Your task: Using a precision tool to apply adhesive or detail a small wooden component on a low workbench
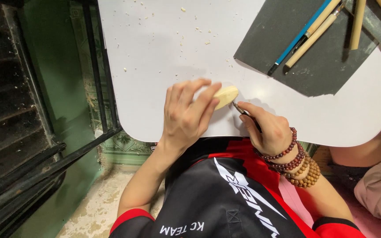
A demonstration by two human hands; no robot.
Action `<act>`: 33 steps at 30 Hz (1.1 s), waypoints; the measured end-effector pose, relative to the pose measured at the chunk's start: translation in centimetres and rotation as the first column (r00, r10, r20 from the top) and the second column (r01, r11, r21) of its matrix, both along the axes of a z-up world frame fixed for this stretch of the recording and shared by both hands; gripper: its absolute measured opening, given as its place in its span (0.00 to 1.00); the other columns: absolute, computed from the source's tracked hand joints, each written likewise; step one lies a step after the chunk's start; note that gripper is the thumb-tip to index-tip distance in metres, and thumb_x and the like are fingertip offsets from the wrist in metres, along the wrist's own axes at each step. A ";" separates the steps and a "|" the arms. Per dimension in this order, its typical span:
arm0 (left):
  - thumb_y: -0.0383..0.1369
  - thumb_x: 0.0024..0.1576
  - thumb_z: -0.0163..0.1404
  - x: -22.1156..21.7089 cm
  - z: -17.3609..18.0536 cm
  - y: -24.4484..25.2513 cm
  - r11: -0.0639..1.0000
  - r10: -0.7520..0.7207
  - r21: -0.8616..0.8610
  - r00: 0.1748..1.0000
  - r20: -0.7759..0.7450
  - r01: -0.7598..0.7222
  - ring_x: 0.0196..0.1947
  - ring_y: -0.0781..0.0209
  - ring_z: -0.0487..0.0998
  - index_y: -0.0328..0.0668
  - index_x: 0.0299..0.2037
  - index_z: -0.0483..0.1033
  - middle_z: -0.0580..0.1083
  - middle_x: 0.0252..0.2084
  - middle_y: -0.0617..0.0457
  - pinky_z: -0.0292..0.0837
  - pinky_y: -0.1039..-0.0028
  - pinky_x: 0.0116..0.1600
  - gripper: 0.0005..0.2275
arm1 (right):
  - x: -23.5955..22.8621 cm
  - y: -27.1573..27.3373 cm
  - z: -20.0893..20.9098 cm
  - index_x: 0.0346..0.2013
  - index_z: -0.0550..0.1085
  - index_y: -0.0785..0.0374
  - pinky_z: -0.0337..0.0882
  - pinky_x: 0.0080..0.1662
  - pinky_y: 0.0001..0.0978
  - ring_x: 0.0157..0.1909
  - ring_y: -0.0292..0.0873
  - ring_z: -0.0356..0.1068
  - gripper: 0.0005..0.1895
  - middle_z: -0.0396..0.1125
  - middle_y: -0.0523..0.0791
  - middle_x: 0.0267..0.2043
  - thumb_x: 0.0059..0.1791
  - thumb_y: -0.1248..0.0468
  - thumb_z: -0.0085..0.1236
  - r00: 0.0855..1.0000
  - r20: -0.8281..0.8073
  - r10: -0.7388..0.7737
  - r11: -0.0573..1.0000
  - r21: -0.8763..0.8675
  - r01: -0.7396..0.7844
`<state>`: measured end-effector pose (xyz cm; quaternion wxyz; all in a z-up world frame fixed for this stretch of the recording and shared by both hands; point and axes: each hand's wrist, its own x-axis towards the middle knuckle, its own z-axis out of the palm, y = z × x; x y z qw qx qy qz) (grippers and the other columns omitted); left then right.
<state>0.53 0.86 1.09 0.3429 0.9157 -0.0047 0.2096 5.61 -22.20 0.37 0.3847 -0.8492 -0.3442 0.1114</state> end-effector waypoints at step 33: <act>0.40 0.70 0.47 3.2 0.0 -0.9 0.992 0.052 0.125 0.888 -0.457 0.007 0.78 0.37 0.39 0.51 0.67 0.68 0.52 0.77 0.47 0.31 0.37 0.78 0.17 | 0.0 -0.7 -1.4 0.61 0.71 0.70 0.70 0.31 0.33 0.34 0.42 0.73 0.17 0.75 0.48 0.43 0.57 0.72 0.55 0.973 0.187 0.138 0.990 0.001 -0.140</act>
